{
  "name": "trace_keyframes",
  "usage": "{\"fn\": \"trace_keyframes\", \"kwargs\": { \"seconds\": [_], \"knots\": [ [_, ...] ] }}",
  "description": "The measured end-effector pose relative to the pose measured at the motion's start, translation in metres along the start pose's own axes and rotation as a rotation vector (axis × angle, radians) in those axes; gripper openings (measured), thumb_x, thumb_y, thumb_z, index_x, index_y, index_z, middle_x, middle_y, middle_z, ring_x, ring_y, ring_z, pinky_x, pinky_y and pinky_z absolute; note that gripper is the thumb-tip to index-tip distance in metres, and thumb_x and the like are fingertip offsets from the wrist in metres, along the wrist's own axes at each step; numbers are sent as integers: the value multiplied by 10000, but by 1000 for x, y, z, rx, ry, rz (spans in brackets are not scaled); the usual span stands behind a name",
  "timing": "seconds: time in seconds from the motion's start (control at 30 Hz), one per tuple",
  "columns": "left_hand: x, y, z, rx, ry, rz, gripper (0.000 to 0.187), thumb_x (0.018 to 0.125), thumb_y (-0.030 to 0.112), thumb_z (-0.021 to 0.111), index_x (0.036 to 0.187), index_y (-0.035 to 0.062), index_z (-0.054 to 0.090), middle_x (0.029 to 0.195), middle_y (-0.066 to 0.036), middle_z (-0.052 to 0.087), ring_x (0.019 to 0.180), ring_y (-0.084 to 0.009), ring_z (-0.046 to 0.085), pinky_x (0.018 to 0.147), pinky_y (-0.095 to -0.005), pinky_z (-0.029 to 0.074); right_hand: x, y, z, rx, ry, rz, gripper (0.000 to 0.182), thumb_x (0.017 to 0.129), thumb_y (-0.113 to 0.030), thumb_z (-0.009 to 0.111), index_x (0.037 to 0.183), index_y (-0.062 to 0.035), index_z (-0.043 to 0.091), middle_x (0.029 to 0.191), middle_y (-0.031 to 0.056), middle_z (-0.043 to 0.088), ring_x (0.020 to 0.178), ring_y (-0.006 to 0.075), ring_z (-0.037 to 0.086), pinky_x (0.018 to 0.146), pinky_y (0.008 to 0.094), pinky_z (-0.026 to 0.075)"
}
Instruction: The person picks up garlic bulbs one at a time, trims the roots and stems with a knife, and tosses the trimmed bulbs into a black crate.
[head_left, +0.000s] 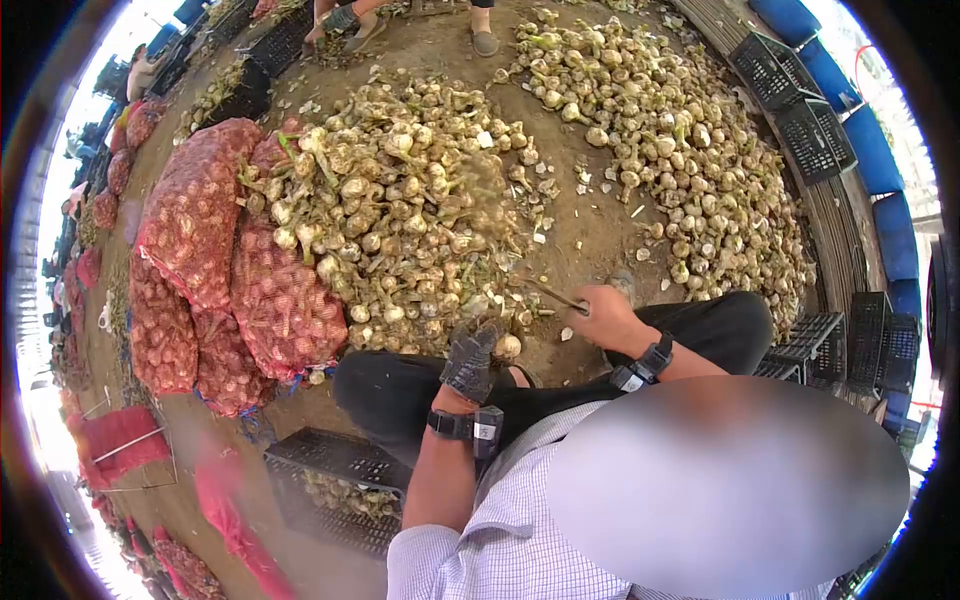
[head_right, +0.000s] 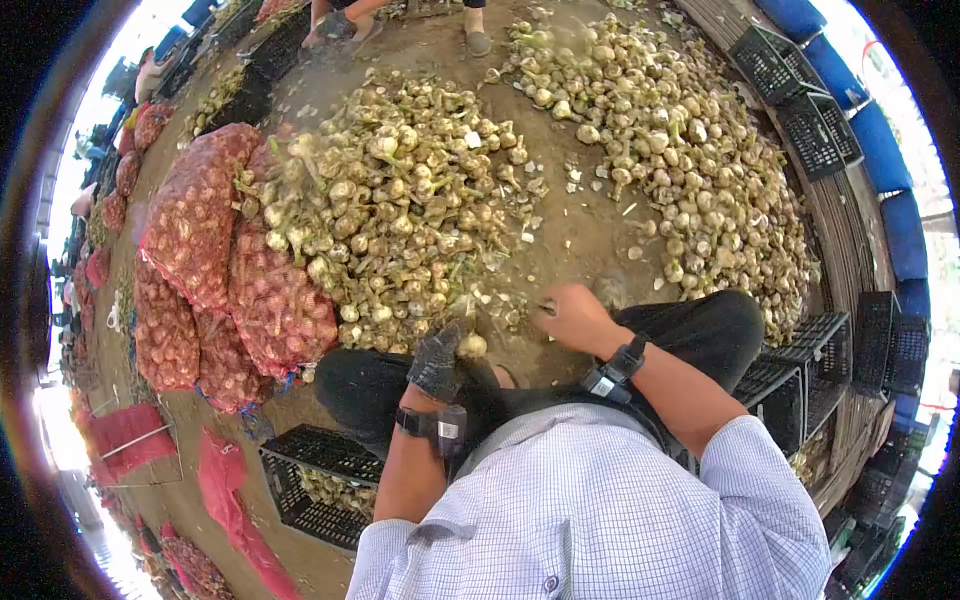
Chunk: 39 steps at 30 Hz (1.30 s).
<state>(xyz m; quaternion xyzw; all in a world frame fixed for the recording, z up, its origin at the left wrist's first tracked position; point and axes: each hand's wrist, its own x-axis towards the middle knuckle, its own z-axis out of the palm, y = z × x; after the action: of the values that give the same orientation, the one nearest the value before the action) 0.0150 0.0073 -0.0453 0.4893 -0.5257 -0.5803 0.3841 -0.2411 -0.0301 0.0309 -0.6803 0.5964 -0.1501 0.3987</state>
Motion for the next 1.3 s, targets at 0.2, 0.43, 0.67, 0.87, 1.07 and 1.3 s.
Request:
{"fn": "trace_keyframes", "kwargs": {
  "seconds": [0.2, 0.43, 0.67, 0.87, 1.07, 1.3],
  "knots": [
    [13, 11, 31, -143, -68, -36, 440, 881, 153, 624, 1300, 91, 505, 1190, -101, 597, 1032, -246, 603, 853, -375, 518, -8, -19, 22, 136, 20, -417, 385, 736, -199, 788, 1000, 5, 595, 962, 118, 598, 856, 267, 582, 752, 354, 477],
    [6, 68, 42, -243, -99, -3, 551, 843, 127, 678, 1338, 43, 451, 1263, -86, 555, 1118, -200, 558, 938, -351, 482, -9, -40, -2, 516, 10, 25, 437, 854, -289, 698, 1139, 27, 598, 993, 109, 654, 889, 154, 573, 790, 333, 473],
    [5, 59, 41, -134, -99, -36, 577, 807, 27, 671, 1332, 1, 433, 1249, -122, 564, 1145, -216, 549, 997, -357, 432, -8, -44, -2, 602, 12, -22, 422, 896, -332, 644, 1110, 30, 601, 932, 95, 655, 823, 125, 552, 743, 326, 470],
    [-3, 47, 38, -256, -106, -56, 407, 871, 85, 597, 1265, 13, 521, 1216, -122, 595, 1133, -238, 562, 973, -353, 442, -26, -35, -16, 103, -20, -135, 279, 799, -236, 686, 926, 4, 620, 809, 175, 604, 748, 350, 584, 691, 409, 479],
    [-6, 44, 37, -126, -214, -40, 325, 900, 202, 569, 1181, 46, 618, 1154, -114, 641, 1093, -271, 584, 946, -383, 449, -34, -24, -17, -129, 93, -386, 284, 686, -193, 715, 826, -14, 543, 781, 184, 557, 763, 395, 576, 647, 455, 464],
    [-8, 33, 39, 176, -278, 23, 393, 818, 238, 625, 1186, 99, 632, 1164, -101, 645, 1093, -302, 581, 975, -439, 419, -38, -18, -17, -226, 41, -345, 296, 680, -217, 722, 834, -29, 552, 805, 152, 566, 791, 379, 588, 675, 463, 482]
  ]
}}
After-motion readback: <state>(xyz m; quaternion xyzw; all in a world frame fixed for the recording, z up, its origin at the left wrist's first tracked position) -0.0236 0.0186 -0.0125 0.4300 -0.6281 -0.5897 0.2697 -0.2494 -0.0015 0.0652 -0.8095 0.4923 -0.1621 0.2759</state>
